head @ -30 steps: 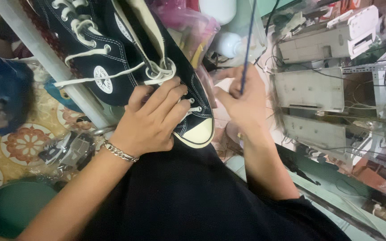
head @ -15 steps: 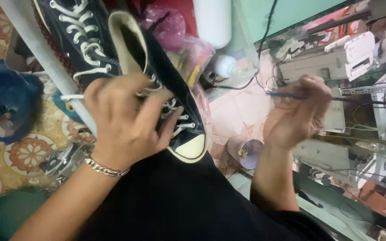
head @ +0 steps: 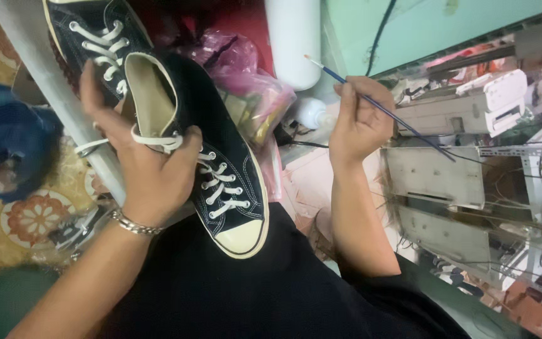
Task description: The person pours a white liquid from a bottle onto a paintbrush and applies it to the white rubber toe cap and sole of a black sneaker. They hold the shoe in their lap and rotate it to paint different sections of the rubber trim.
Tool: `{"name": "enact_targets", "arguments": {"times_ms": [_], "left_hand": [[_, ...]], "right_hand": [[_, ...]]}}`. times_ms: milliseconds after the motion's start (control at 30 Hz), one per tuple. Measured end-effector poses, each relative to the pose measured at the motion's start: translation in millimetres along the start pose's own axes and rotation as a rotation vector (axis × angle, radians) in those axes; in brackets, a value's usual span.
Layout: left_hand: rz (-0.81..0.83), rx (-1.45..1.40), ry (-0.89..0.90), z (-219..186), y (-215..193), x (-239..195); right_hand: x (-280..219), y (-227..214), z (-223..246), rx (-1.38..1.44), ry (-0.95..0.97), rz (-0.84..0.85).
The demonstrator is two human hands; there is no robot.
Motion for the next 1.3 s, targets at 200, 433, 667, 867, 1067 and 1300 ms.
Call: {"name": "enact_targets", "arguments": {"times_ms": [200,433,667,867,1067,1300], "left_hand": [[0.073,0.008,-0.252,14.6,-0.1,-1.6],[0.062,-0.144,-0.202,5.9,-2.3,10.7],[0.12,-0.242,-0.224,-11.9,-14.2,20.6],[0.115,-0.174,-0.084,-6.9,-16.2,20.6],[0.117,-0.196,-0.085,-9.1,-16.7,20.8],[0.141,-0.122,-0.099,-11.5,-16.6,20.0]], "right_hand": [[1.2,4.7,-3.4,0.049,-0.052,0.07],[4.2,3.9,5.3,-0.115,-0.191,0.123],[8.3,-0.2,17.7,-0.08,-0.242,-0.037],[-20.2,-59.1,-18.5,0.295,0.031,-0.272],[-33.7,-34.0,36.0,0.528,0.394,0.012],[-53.0,-20.8,43.4,0.524,0.509,-0.069]]}}
Point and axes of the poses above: each hand's wrist, its own x-axis towards the middle knuckle, its own y-axis out of the palm, z = x × y, the point moved 3 cm from there along x, towards the middle knuckle, and after that the axes turned 7 degrees about z, right-handed, at the moved point
